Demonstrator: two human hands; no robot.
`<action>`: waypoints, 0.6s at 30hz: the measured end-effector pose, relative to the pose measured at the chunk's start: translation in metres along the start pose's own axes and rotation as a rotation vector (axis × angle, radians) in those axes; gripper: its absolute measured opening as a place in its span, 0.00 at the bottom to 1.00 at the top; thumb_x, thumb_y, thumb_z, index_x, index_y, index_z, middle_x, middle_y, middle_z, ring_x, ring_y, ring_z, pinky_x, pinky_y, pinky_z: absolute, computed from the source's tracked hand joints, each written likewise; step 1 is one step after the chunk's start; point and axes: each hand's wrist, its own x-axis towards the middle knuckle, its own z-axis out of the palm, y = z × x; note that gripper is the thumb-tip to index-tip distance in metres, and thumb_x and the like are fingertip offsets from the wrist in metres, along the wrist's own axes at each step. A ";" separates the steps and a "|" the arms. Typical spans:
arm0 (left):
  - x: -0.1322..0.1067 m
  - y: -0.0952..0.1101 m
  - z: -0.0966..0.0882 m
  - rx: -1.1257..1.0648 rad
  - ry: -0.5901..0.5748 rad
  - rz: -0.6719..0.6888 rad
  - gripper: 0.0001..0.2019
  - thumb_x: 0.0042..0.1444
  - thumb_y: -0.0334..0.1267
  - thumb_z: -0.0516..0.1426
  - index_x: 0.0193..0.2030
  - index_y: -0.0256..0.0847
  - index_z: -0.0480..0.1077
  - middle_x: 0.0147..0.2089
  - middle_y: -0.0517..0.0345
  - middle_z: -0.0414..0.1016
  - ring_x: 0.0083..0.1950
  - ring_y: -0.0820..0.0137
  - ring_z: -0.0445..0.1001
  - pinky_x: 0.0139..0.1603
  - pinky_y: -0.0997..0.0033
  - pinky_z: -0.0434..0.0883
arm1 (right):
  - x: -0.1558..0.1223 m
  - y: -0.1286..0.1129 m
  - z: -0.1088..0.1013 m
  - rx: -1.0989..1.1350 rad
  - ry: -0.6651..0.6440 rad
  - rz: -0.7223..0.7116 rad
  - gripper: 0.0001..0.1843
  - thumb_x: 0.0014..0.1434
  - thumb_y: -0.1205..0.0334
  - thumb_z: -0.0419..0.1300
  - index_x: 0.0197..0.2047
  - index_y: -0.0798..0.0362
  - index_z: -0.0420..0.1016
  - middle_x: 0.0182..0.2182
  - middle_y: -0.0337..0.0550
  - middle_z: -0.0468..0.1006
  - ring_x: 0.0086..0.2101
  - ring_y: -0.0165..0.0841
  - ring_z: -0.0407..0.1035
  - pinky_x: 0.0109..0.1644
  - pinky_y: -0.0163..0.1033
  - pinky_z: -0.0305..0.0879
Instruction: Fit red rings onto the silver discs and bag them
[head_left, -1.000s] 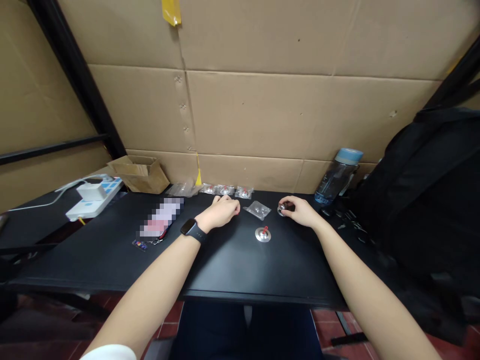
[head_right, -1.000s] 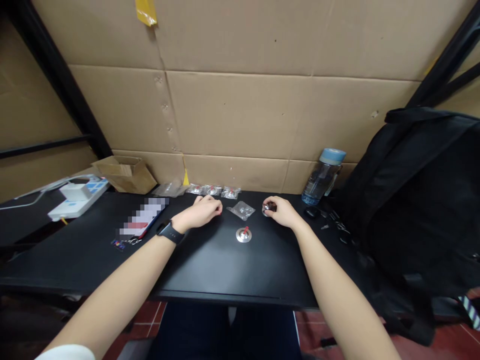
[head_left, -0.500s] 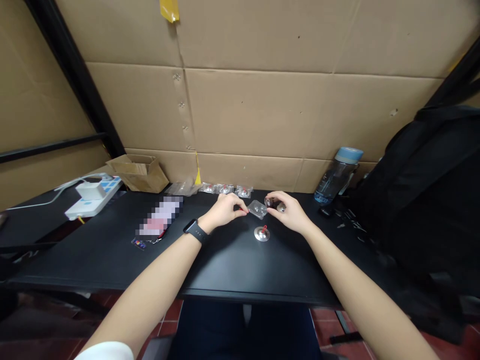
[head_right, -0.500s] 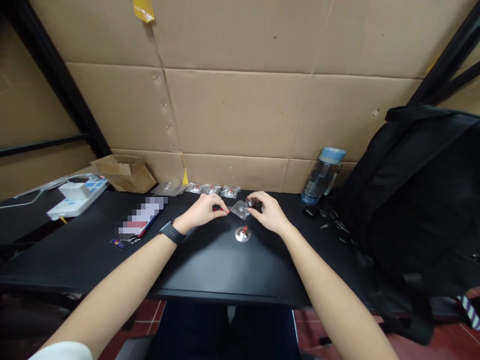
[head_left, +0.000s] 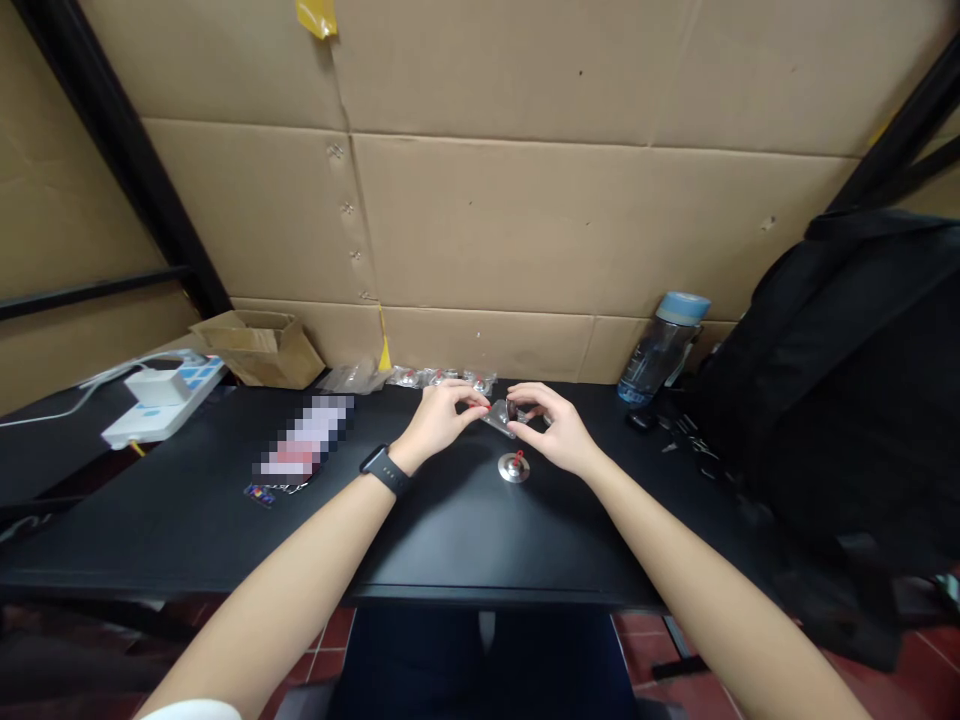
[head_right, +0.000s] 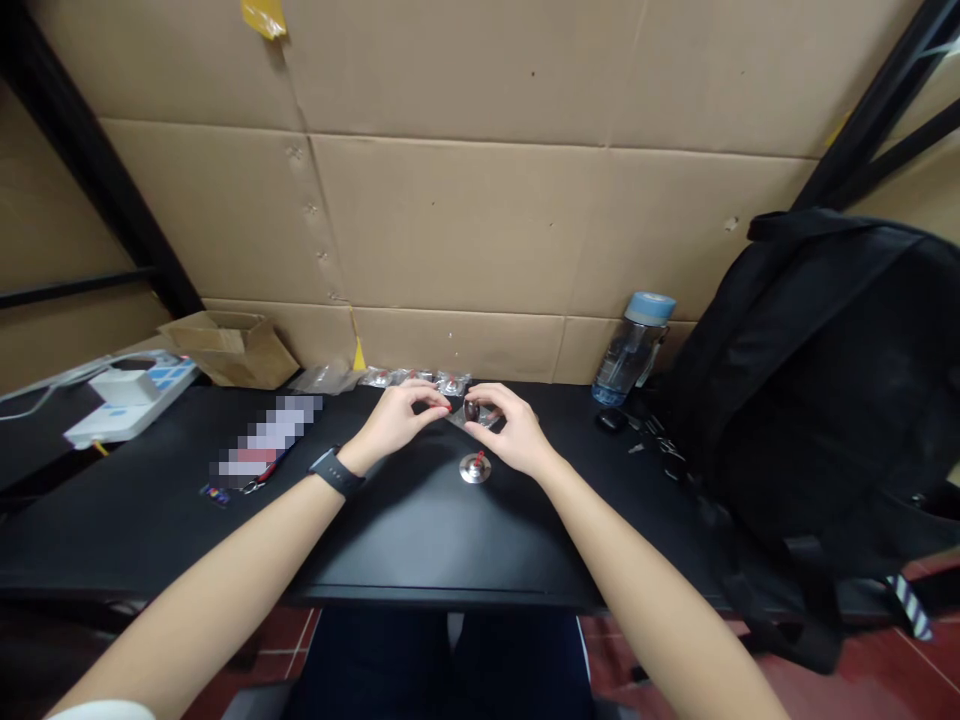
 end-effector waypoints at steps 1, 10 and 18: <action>0.000 0.001 0.001 0.012 0.001 0.003 0.02 0.60 0.38 0.64 0.38 0.48 0.80 0.46 0.58 0.82 0.56 0.60 0.75 0.62 0.55 0.67 | -0.001 0.000 0.002 0.025 0.008 0.012 0.19 0.58 0.61 0.68 0.53 0.46 0.75 0.54 0.48 0.75 0.50 0.41 0.74 0.45 0.44 0.76; -0.004 0.020 0.013 0.062 0.081 -0.025 0.02 0.60 0.37 0.64 0.36 0.49 0.81 0.62 0.56 0.71 0.67 0.57 0.64 0.68 0.47 0.58 | -0.003 -0.008 0.014 0.202 0.035 0.072 0.25 0.56 0.57 0.71 0.55 0.47 0.71 0.54 0.50 0.71 0.50 0.43 0.76 0.48 0.45 0.78; -0.007 0.029 0.014 0.104 0.097 -0.021 0.02 0.60 0.39 0.65 0.37 0.51 0.81 0.61 0.57 0.71 0.65 0.55 0.62 0.66 0.45 0.57 | -0.004 -0.004 0.015 0.222 0.019 0.114 0.25 0.56 0.55 0.71 0.55 0.47 0.72 0.55 0.49 0.73 0.51 0.43 0.76 0.56 0.48 0.76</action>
